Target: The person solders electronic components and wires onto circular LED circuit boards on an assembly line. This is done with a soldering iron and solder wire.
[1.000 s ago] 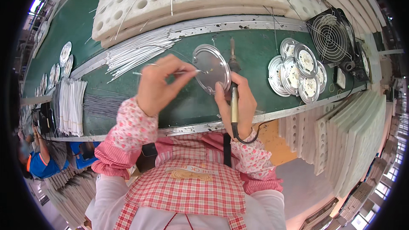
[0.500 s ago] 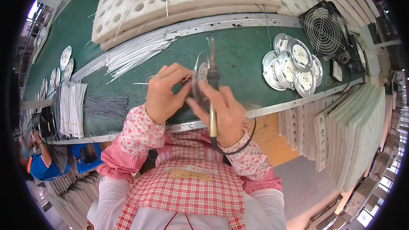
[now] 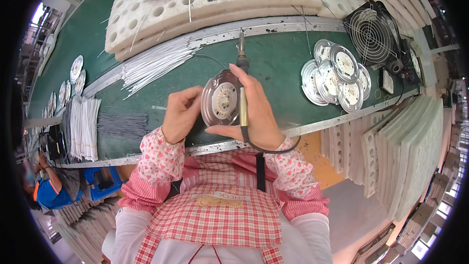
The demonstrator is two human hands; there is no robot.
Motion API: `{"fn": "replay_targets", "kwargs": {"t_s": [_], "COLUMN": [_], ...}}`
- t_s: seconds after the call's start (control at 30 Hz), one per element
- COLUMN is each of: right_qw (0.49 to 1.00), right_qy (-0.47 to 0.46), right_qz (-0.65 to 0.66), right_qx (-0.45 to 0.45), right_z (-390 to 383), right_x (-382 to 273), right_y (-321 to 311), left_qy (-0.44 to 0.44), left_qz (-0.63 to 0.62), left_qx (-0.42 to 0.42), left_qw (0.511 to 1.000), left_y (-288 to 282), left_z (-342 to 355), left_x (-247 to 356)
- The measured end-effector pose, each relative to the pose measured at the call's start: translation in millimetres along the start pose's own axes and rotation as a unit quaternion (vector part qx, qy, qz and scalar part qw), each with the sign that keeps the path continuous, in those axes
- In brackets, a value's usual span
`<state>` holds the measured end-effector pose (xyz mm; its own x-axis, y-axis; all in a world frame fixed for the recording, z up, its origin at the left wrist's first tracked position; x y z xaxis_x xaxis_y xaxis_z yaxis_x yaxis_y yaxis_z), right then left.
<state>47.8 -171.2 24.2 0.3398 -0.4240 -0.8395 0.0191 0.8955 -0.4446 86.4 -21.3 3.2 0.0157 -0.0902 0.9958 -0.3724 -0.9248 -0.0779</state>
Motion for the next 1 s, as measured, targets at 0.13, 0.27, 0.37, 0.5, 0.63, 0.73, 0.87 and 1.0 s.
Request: {"fn": "replay_targets", "kwargs": {"t_s": [0.13, 0.27, 0.37, 0.5, 0.63, 0.73, 0.87, 1.0], "right_qw": [0.988, 0.98, 0.982, 0.943, 0.954, 0.98, 0.994, 0.996], "right_qy": [-0.003, -0.002, 0.048, 0.056, -0.051, -0.028, -0.034, -0.043], "right_qz": [-0.142, -0.182, -0.174, -0.325, -0.283, -0.111, -0.1, -0.075], "right_qx": [0.058, 0.076, 0.06, 0.04, 0.085, 0.16, 0.04, 0.012], "right_z": [-2, -5, -15, -23, -35, -46, -46, -43], "right_x": [-9, -20, -7, -14, -19, -23, -28, -28], "right_y": [3, 3, 1, 0, -19, -42, -40, -34], "left_qy": [-0.069, -0.032, -0.088, 0.235, 0.174, 0.14, 0.144, 0.196], "left_qz": [0.024, 0.183, 0.117, 0.504, 0.316, 0.288, 0.276, 0.32], "left_qx": [0.036, 0.068, 0.031, 0.163, -0.017, -0.061, -0.087, -0.144], "left_qw": [0.997, 0.98, 0.989, 0.815, 0.933, 0.945, 0.946, 0.916], "left_y": [0, 2, -1, 7, 10, 6, 7, 14], "left_z": [0, 7, 10, -6, -7, -4, -2, 2], "left_x": [0, 6, -4, 49, 19, 15, 19, 23]}}
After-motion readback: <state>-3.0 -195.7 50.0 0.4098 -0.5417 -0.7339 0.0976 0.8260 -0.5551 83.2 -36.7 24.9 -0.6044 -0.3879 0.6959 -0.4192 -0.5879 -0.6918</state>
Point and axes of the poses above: each hand's wrist, its own z-axis towards the middle knuckle, its own y-axis out of the palm, x = y × z, the point moved 8 cm from there along z, towards the middle knuckle, and after that the axes turned 5 degrees about -z, right-handed, at the moved point
